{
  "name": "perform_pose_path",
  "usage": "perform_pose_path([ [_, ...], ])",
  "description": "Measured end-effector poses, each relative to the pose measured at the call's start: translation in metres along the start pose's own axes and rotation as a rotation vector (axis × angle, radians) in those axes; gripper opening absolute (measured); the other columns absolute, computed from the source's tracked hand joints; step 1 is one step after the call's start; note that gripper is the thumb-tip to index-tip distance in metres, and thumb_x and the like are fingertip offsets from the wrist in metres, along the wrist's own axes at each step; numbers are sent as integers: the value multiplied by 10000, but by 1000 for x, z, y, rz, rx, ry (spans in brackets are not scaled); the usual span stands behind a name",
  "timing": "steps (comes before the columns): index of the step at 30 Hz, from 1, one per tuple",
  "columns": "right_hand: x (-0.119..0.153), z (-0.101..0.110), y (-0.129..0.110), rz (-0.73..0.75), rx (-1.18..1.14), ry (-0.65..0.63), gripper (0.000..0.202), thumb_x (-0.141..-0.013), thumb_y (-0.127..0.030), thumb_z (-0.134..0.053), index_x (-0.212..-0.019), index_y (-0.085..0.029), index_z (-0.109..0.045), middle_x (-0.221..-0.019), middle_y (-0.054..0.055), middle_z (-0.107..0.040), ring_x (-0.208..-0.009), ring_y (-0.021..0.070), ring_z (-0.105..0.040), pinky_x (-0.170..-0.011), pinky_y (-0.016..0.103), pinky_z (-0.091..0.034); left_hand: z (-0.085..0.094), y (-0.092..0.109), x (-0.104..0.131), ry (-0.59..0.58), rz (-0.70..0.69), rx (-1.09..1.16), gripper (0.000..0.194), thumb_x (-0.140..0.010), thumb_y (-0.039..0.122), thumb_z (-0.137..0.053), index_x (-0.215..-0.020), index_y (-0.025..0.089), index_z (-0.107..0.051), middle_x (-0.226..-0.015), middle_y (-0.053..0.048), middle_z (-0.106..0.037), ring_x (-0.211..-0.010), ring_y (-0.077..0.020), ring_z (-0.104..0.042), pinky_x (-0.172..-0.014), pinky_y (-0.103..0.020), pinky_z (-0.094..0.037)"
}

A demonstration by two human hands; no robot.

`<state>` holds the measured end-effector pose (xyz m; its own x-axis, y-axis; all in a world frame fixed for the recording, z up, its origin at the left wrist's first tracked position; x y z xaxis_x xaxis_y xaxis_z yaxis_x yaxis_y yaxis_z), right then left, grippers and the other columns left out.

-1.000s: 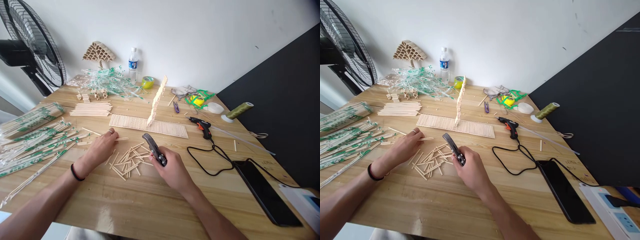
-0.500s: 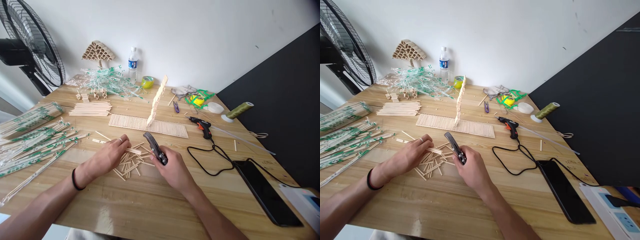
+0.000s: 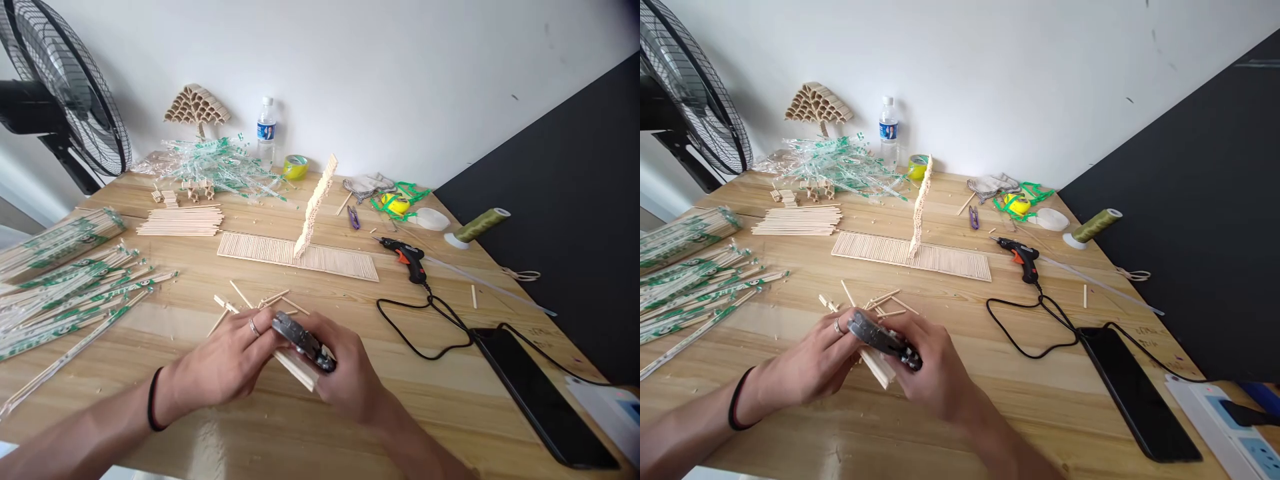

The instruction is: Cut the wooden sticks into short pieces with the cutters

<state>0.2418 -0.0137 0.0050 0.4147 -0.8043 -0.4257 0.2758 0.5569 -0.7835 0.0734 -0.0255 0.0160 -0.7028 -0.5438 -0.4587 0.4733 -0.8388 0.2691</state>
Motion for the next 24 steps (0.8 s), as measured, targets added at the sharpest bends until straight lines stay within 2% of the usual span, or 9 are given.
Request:
perform_pose_path([
  [4, 2, -2, -2, 61, -1, 13, 151, -887, -113, -581, -947, -239, -639, -883, 37, -718, -772, 179, -697, -661, 264, -543, -4, 5, 2, 13, 21, 29, 346, -923, -24, -424, -1180, 182, -533, -1019, -94, -658, -836, -204, -639, -738, -286, -561],
  [8, 4, -2, -3, 91, 30, 55, 135, -868, -111, -603, -880, -245, -599, -786, 11, -680, -678, 168, -650, -620, 261, -519, -7, 5, 5, 33, 40, 89, 276, -988, 8, -457, -1202, 166, -529, -1090, -105, -626, -891, -185, -634, -787, -255, -562],
  [14, 4, 1, -3, 112, 25, 94, 156, -862, -97, -627, -909, -246, -634, -829, 17, -730, -710, 174, -689, -649, 265, -544, -1, 3, 3, 58, 72, 158, 229, -1034, 88, -485, -1231, 176, -564, -1100, -94, -610, -948, -188, -643, -831, -262, -565],
  [17, 5, 10, 4, 13, 10, 194, 127, -866, -135, -674, -942, -236, -693, -846, 29, -755, -703, 185, -710, -642, 278, -558, 7, -6, 1, 115, 145, 188, 293, -1042, 86, -484, -1287, 205, -592, -1096, -76, -604, -983, -176, -644, -856, -255, -551],
  [20, 6, 25, 21, -184, -137, 377, 26, -925, -246, -707, -926, -221, -713, -700, 1, -715, -553, 158, -653, -549, 270, -535, 15, -26, 0, 211, 299, 199, 296, -1045, 92, -496, -1272, 208, -647, -1052, -63, -601, -947, -163, -634, -846, -257, -538],
  [22, 5, 36, 32, -280, -278, 501, 118, -933, -323, -727, -907, -212, -699, -611, -24, -652, -522, 157, -635, -546, 281, -541, 17, -41, 1, 259, 388, 180, 297, -1050, 108, -494, -1269, 195, -674, -1010, -60, -599, -905, -167, -616, -822, -274, -528],
  [24, 2, 45, 42, -342, -451, 604, 206, -884, -390, -782, -885, -213, -678, -661, -27, -650, -497, 147, -616, -479, 272, -512, 16, -52, 2, 260, 442, 164, 316, -1056, 121, -480, -1289, 183, -683, -979, -60, -600, -883, -173, -604, -812, -291, -517],
])
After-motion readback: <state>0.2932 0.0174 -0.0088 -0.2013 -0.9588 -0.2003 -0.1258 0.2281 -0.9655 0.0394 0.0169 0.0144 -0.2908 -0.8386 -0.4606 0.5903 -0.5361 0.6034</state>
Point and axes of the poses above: each hand's wrist, its own x-axis away from the middle knuckle, its own z-axis out of the back of the hand, y = z × x, the point moved 5 cm from there along -x, towards the middle knuckle
